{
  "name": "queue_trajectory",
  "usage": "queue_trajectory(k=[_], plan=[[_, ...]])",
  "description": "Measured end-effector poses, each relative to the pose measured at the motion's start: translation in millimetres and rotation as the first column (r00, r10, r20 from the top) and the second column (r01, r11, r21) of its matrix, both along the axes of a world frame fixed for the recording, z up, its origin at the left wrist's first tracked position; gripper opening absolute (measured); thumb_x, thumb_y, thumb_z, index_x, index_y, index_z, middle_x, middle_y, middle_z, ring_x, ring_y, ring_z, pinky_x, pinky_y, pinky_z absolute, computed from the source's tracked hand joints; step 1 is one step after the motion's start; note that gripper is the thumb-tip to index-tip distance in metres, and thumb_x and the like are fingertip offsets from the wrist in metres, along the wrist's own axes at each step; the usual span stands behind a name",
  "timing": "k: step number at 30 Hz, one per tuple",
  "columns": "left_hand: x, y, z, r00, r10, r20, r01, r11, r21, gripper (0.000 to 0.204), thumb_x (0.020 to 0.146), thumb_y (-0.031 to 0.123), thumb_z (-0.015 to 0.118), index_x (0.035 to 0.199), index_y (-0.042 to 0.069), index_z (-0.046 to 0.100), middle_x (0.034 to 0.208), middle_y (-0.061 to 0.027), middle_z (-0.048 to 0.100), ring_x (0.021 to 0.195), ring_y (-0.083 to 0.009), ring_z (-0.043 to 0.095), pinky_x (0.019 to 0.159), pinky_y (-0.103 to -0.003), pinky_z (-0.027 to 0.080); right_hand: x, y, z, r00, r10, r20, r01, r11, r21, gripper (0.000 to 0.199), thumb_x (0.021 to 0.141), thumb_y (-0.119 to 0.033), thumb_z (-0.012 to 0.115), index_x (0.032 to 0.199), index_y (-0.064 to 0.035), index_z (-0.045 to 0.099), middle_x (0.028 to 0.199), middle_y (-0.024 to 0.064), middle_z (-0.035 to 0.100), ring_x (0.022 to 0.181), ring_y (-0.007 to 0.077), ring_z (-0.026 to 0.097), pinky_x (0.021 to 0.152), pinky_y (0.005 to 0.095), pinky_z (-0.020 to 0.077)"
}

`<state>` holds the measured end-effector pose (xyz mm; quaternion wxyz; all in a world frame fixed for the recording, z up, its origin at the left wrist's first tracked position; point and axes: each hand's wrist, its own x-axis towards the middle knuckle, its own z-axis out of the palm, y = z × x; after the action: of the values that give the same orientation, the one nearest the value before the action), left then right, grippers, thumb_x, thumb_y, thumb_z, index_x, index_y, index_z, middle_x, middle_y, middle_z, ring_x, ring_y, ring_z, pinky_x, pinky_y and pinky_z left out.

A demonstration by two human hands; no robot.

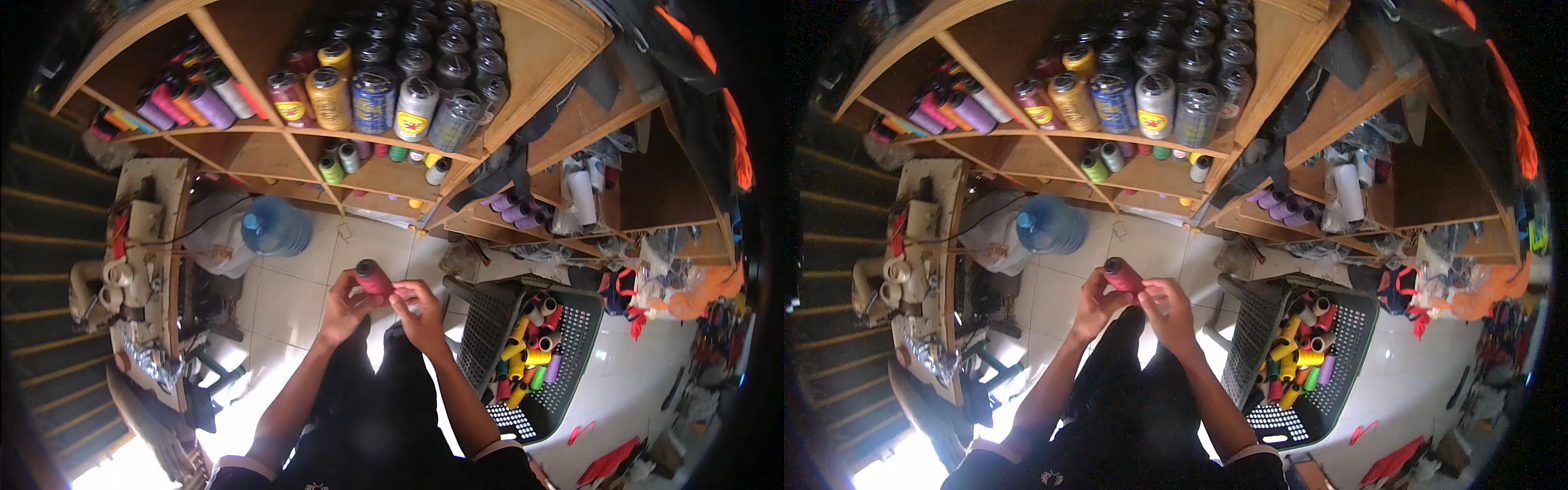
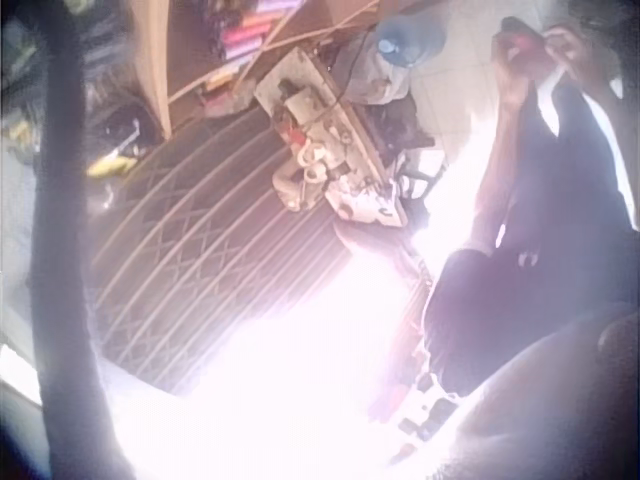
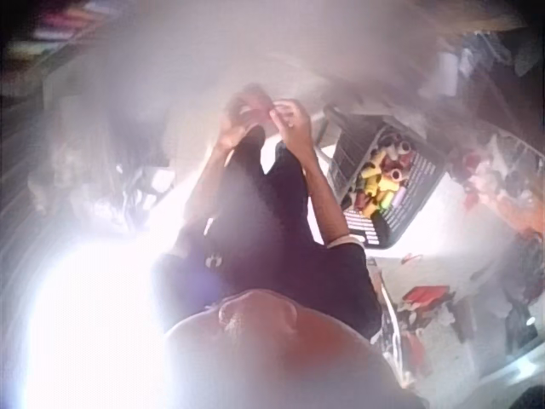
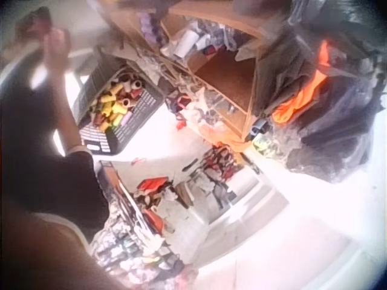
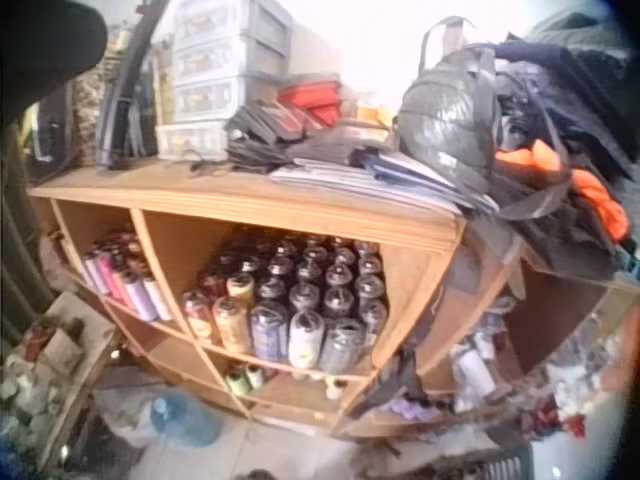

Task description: The person repeatedly picks up thread spools from a black plastic basket, briefly holds them, and places them onto a wooden shelf. The spools are of various colors and sizes. The person handles them one at a time throughout the clip.

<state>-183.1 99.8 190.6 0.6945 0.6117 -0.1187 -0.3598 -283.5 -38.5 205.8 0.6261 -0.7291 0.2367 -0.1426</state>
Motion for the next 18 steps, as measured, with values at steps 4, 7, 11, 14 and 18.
queue_trajectory(k=[4, 7, 11, 14, 18], plan=[[31.0, -22.1, -69.9, 0.973, 0.024, 0.228, -0.066, 0.982, 0.179, 0.048, 0.075, 0.004, 0.076, 0.116, 0.0, 0.052, 0.109, -0.0106, 0.061, 0.102, -0.0202, 0.06, 0.084, -0.036, 0.054, 26.5, -0.5, -61.2, 0.996, 0.022, -0.084, -0.017, 0.998, 0.063, 0.038, 0.089, -0.016, 0.064, 0.124, -0.007, 0.054, 0.119, 0.0083, 0.055, 0.108, 0.0193, 0.055, 0.085, 0.0312, 0.0451], [62.1, -53.5, -105.2, 0.946, 0.017, 0.324, -0.096, 0.969, 0.228, 0.049, 0.073, 0.005, 0.077, 0.115, 0.0, 0.054, 0.107, -0.0115, 0.063, 0.1, -0.0212, 0.062, 0.083, -0.036, 0.054, 47.6, -7.6, -101.1, 0.994, 0.01, -0.112, 0.006, 0.99, 0.143, 0.05, 0.089, -0.017, 0.063, 0.135, -0.0087, 0.046, 0.128, 0.0098, 0.048, 0.115, 0.0217, 0.05, 0.091, 0.0345, 0.0436], [101.6, -98.6, -144.6, 0.933, 0.002, 0.361, -0.083, 0.974, 0.209, 0.048, 0.073, 0.005, 0.076, 0.115, 0.0, 0.054, 0.106, -0.0117, 0.063, 0.099, -0.022, 0.063, 0.082, -0.036, 0.055, 88.8, -29.3, -132.1, 0.996, -0.021, -0.088, 0.031, 0.993, 0.112, 0.067, 0.09, -0.017, 0.062, 0.146, -0.0081, 0.027, 0.134, 0.0134, 0.04, 0.128, 0.0282, 0.042, 0.1, 0.0416, 0.0385], [127.2, -137.1, -157.2, 0.898, -0.052, 0.437, -0.05, 0.975, 0.218, 0.048, 0.073, 0.004, 0.076, 0.116, 0.0, 0.053, 0.108, -0.0123, 0.062, 0.1, -0.0232, 0.062, 0.082, -0.036, 0.055, 115.7, -52.7, -162.4, 0.996, -0.078, 0.032, 0.08, 0.996, -0.045, 0.072, 0.091, -0.016, 0.06, 0.149, -0.008, 0.017, 0.138, 0.0152, 0.033, 0.134, 0.0307, 0.036, 0.104, 0.0432, 0.0349], [153.9, -179.5, -162.6, 0.912, -0.048, 0.408, 0.003, 0.994, 0.11, 0.049, 0.074, 0.002, 0.074, 0.117, -0.001, 0.052, 0.112, -0.0135, 0.06, 0.105, -0.025, 0.059, 0.083, -0.037, 0.055, 147.0, -78.4, -175.4, 0.985, -0.164, 0.057, 0.168, 0.984, -0.062, 0.074, 0.092, -0.012, 0.056, 0.15, -0.0067, 0.011, 0.14, 0.0189, 0.028, 0.136, 0.0336, 0.032, 0.108, 0.0411, 0.0295]])
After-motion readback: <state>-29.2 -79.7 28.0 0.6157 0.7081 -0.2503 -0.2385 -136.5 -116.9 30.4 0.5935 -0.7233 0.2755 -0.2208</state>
